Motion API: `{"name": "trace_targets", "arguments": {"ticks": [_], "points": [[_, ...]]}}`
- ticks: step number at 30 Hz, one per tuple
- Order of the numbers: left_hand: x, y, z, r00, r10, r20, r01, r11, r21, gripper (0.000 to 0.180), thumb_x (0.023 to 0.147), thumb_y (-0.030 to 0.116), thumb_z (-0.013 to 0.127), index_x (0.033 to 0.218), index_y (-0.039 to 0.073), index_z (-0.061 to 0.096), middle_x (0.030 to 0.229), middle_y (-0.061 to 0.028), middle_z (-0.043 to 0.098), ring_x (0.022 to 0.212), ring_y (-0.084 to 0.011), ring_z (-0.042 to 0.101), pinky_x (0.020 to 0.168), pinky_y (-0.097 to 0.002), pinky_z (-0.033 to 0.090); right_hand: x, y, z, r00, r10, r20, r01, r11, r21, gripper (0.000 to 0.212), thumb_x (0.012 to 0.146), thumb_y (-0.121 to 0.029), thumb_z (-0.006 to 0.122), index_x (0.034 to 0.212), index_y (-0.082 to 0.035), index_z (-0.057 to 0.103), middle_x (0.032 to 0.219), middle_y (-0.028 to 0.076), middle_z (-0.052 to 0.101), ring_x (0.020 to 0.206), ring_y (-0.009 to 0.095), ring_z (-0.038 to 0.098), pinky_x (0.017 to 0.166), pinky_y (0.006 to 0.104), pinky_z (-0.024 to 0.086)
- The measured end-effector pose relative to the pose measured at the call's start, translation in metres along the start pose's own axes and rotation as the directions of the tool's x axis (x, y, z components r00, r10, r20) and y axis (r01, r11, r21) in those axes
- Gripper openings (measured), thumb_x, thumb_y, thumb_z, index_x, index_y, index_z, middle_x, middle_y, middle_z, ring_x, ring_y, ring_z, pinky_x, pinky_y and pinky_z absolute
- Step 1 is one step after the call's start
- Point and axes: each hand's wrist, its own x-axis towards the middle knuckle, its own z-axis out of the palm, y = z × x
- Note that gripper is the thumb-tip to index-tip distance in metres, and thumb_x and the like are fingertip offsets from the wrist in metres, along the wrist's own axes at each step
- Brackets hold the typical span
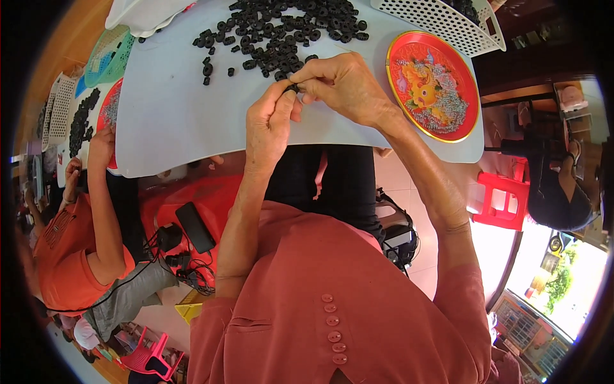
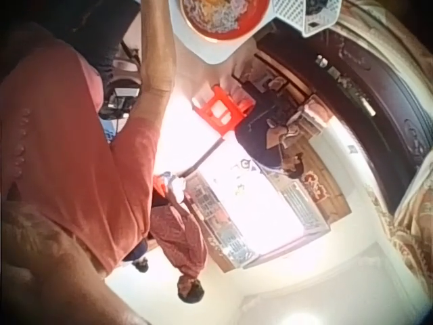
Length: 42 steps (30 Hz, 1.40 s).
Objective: The person picks up a black plastic component and a small metal pin by hand, joins them together, and places the assembled unit onto a red tray, repeating the process.
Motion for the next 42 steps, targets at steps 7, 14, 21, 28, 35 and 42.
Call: {"name": "trace_targets", "arguments": {"ticks": [7, 14, 21, 28, 35, 42], "points": [[-0.001, -0.002, 0.004, 0.999, 0.024, -0.028, -0.023, 1.000, 0.020, 0.019, 0.093, 0.010, 0.051, 0.105, -0.002, 0.061, 0.068, -0.0021, 0.057, 0.059, -0.0084, 0.050, 0.055, -0.0233, 0.043, -0.003, 0.007, 0.009, 0.998, 0.005, -0.062, -0.005, 1.000, -0.008, 0.015, 0.081, 0.001, 0.056, 0.087, 0.001, 0.069, 0.066, 0.012, 0.066, 0.062, 0.016, 0.066, 0.058, 0.0298, 0.051], [-0.003, 0.003, 0.006, 0.998, 0.047, -0.042, -0.044, 0.996, 0.078, 0.019, 0.093, 0.010, 0.051, 0.104, -0.001, 0.062, 0.068, -0.0026, 0.058, 0.059, -0.0087, 0.051, 0.056, -0.0238, 0.044, -0.009, 0.010, 0.006, 0.990, -0.098, -0.099, 0.086, 0.989, -0.120, 0.015, 0.082, -0.001, 0.059, 0.090, -0.001, 0.071, 0.067, 0.010, 0.066, 0.061, 0.013, 0.064, 0.058, 0.0280, 0.051], [-0.001, 0.001, 0.001, 0.998, 0.050, 0.042, -0.053, 0.997, 0.054, 0.019, 0.094, 0.010, 0.050, 0.106, 0.000, 0.062, 0.068, -0.0015, 0.057, 0.061, -0.0084, 0.051, 0.056, -0.0235, 0.043, -0.007, 0.000, -0.002, 0.999, -0.045, 0.006, 0.046, 0.994, -0.097, 0.015, 0.084, -0.001, 0.060, 0.094, -0.002, 0.071, 0.067, 0.008, 0.066, 0.063, 0.010, 0.064, 0.058, 0.0258, 0.050], [-0.001, 0.003, 0.000, 0.999, 0.033, 0.040, -0.034, 0.999, 0.017, 0.019, 0.094, 0.010, 0.050, 0.105, 0.000, 0.062, 0.067, -0.0011, 0.056, 0.061, -0.0078, 0.050, 0.057, -0.0227, 0.043, -0.003, 0.002, -0.001, 0.997, -0.081, -0.012, 0.080, 0.996, -0.047, 0.018, 0.079, 0.002, 0.055, 0.089, 0.000, 0.070, 0.069, 0.013, 0.067, 0.060, 0.018, 0.065, 0.058, 0.0305, 0.052], [-0.001, 0.000, 0.005, 1.000, 0.022, -0.021, -0.021, 0.999, 0.040, 0.019, 0.094, 0.009, 0.050, 0.106, -0.001, 0.062, 0.069, -0.0014, 0.057, 0.060, -0.0080, 0.050, 0.055, -0.0229, 0.042, -0.002, 0.008, 0.006, 0.994, -0.089, -0.063, 0.087, 0.996, -0.029, 0.018, 0.078, 0.002, 0.055, 0.088, 0.000, 0.070, 0.068, 0.013, 0.066, 0.061, 0.019, 0.065, 0.059, 0.0314, 0.052], [-0.001, 0.002, 0.004, 0.999, 0.015, -0.033, -0.013, 0.999, 0.034, 0.020, 0.095, 0.009, 0.050, 0.107, -0.001, 0.062, 0.069, -0.0022, 0.058, 0.060, -0.0085, 0.052, 0.056, -0.0229, 0.044, 0.001, 0.012, 0.009, 0.982, -0.164, -0.096, 0.160, 0.986, -0.046, 0.016, 0.077, 0.002, 0.056, 0.086, 0.000, 0.069, 0.067, 0.015, 0.064, 0.059, 0.023, 0.064, 0.057, 0.0331, 0.052]]}}
